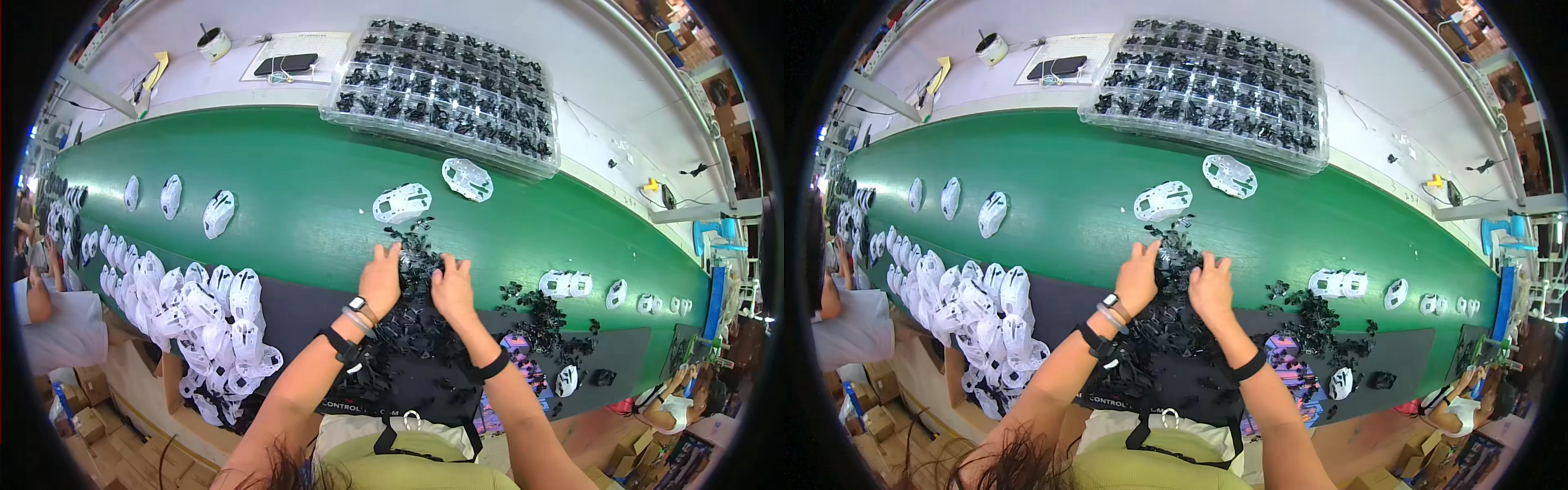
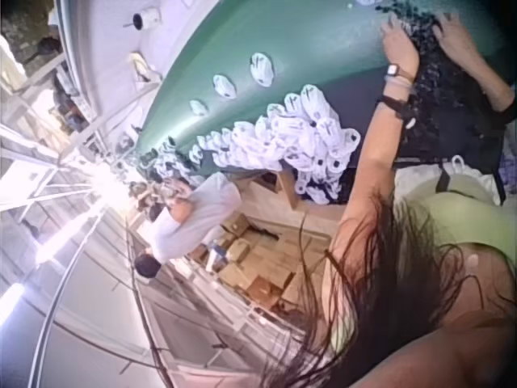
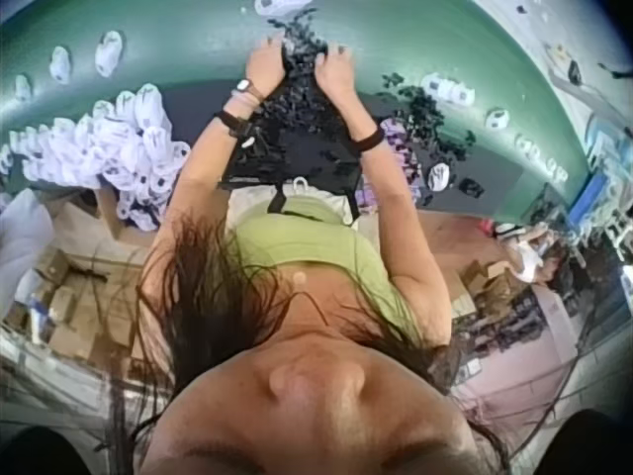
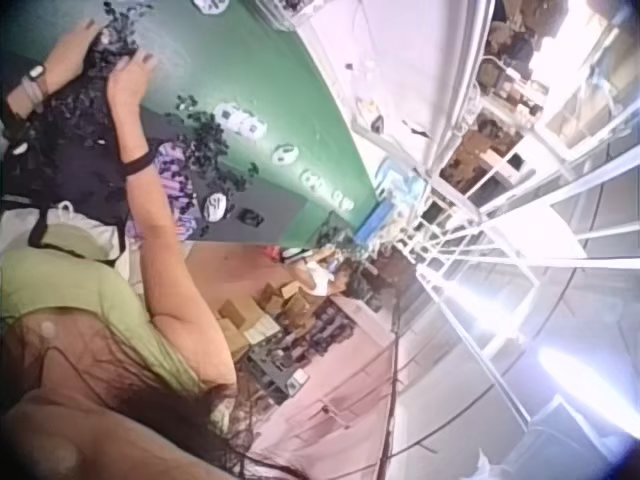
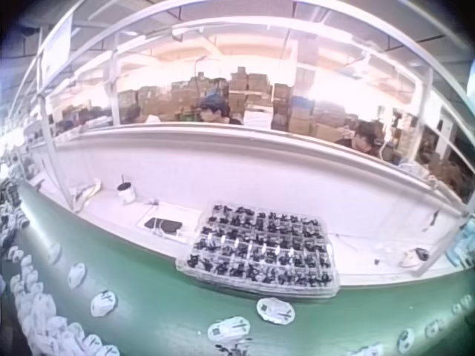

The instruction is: Assembling plastic buttons and internal components into white gaming mouse shells at an assembly line.

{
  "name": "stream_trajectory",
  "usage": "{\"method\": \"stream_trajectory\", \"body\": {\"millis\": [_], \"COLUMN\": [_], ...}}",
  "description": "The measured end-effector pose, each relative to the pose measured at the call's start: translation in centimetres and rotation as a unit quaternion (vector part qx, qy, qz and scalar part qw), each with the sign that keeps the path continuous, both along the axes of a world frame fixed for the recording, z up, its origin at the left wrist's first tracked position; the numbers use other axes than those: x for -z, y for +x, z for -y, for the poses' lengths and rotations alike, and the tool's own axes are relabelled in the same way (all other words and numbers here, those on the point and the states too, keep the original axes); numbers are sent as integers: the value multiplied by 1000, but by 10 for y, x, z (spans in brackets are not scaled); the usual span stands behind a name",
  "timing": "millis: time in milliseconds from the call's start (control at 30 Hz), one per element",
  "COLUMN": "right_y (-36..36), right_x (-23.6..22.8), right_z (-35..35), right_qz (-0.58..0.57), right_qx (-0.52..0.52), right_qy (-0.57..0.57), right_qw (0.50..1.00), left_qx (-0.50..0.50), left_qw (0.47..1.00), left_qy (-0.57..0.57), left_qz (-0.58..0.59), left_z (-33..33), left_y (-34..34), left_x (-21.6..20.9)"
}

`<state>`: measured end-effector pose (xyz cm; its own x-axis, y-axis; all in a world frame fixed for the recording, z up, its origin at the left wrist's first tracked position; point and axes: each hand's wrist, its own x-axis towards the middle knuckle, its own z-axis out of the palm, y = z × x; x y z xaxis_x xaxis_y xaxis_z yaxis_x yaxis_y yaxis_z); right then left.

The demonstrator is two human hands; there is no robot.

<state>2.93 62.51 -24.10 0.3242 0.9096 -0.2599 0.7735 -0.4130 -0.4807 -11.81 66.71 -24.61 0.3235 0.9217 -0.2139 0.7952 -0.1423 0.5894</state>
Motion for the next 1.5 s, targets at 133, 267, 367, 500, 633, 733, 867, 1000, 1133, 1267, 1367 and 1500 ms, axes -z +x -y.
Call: {"method": "stream_trajectory", "body": {"millis": [133,267,367,500,633,733,867,1000,1133,1267,1367,1500], "right_y": [-14,0,9,45,55,47,52,30,13,7,-7,-33], "right_x": [13,8,-45,-58,-101,-121,-66,-14,2,-21,-17,2], "right_z": [-5,8,38,104,100,42,-47,-98,-74,-15,-2,0], "right_qz": [-29,-207,-201,-125,-8,22,54,47,-13,-9,-29,-116], "right_qx": [23,75,72,15,-135,-181,-201,-217,-298,-256,-144,-63], "right_qy": [22,71,105,9,-190,-142,-24,-67,-83,-103,-97,-2], "right_qw": [999,973,971,992,972,973,978,973,951,961,984,991], "left_qx": [-18,-8,27,122,187,146,39,70,92,34,-4,6], "left_qw": [995,955,936,913,937,966,994,988,988,996,999,997], "left_qy": [-46,-91,-82,-182,-201,-101,31,36,30,-39,-37,-58], "left_qz": [84,282,341,344,217,191,-99,-136,-119,-78,-35,54], "left_z": [7,19,46,94,87,52,-7,-38,-21,10,14,18], "left_y": [22,41,48,62,35,-9,-42,-41,-39,-29,-15,0], "left_x": [2,-13,-46,-53,-68,-68,-37,-8,-3,-16,-11,-1]}}
